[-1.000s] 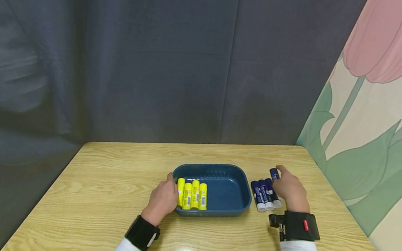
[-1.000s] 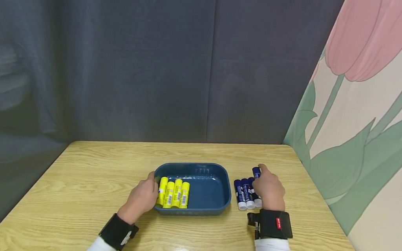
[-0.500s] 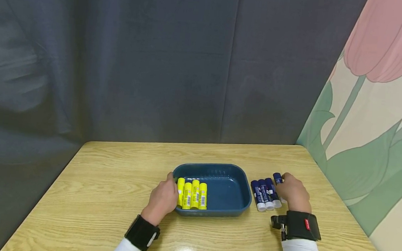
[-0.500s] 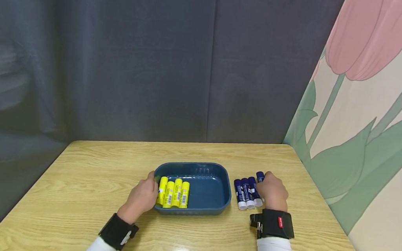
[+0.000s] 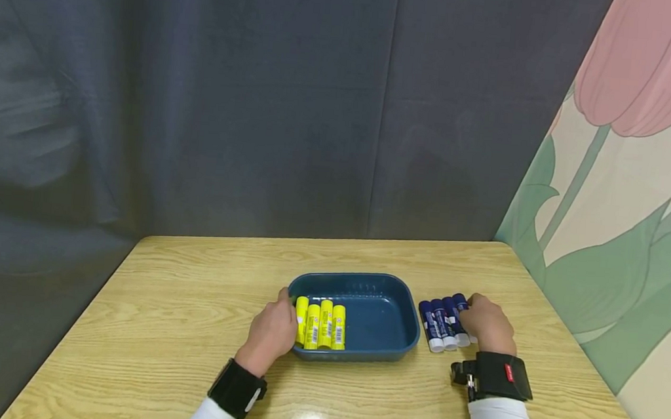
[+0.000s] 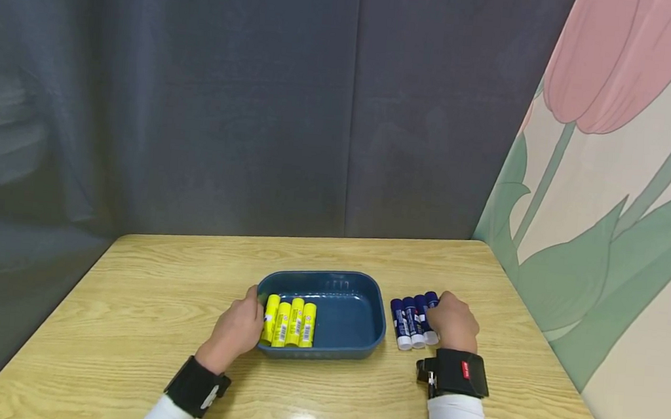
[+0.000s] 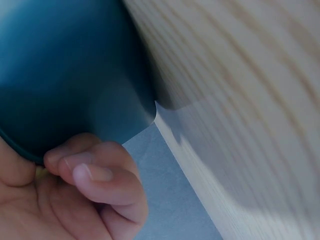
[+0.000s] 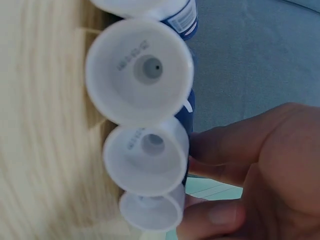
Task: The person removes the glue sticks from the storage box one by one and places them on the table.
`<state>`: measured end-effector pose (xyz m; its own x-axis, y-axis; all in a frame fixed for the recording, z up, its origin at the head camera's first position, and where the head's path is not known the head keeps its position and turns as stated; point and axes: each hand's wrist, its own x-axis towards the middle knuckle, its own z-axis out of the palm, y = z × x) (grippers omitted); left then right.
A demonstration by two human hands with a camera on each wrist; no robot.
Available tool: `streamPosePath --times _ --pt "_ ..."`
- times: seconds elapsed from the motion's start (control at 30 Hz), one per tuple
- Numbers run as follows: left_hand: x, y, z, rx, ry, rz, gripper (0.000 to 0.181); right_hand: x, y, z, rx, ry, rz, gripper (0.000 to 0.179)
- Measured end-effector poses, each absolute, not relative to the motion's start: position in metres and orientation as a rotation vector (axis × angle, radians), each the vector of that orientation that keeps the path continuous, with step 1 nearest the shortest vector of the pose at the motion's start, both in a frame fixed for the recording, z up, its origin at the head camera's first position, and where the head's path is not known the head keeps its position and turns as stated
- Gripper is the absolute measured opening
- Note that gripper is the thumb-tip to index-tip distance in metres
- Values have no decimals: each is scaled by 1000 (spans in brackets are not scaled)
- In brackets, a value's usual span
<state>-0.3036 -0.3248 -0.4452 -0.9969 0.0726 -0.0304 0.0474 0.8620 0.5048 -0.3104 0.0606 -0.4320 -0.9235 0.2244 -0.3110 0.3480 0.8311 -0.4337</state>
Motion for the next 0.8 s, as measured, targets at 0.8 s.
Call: streamPosePath --times 0.8 --pt "-304 -324 -444 103 2983 810 51 -309 65 -424 462 2741 -754 50"
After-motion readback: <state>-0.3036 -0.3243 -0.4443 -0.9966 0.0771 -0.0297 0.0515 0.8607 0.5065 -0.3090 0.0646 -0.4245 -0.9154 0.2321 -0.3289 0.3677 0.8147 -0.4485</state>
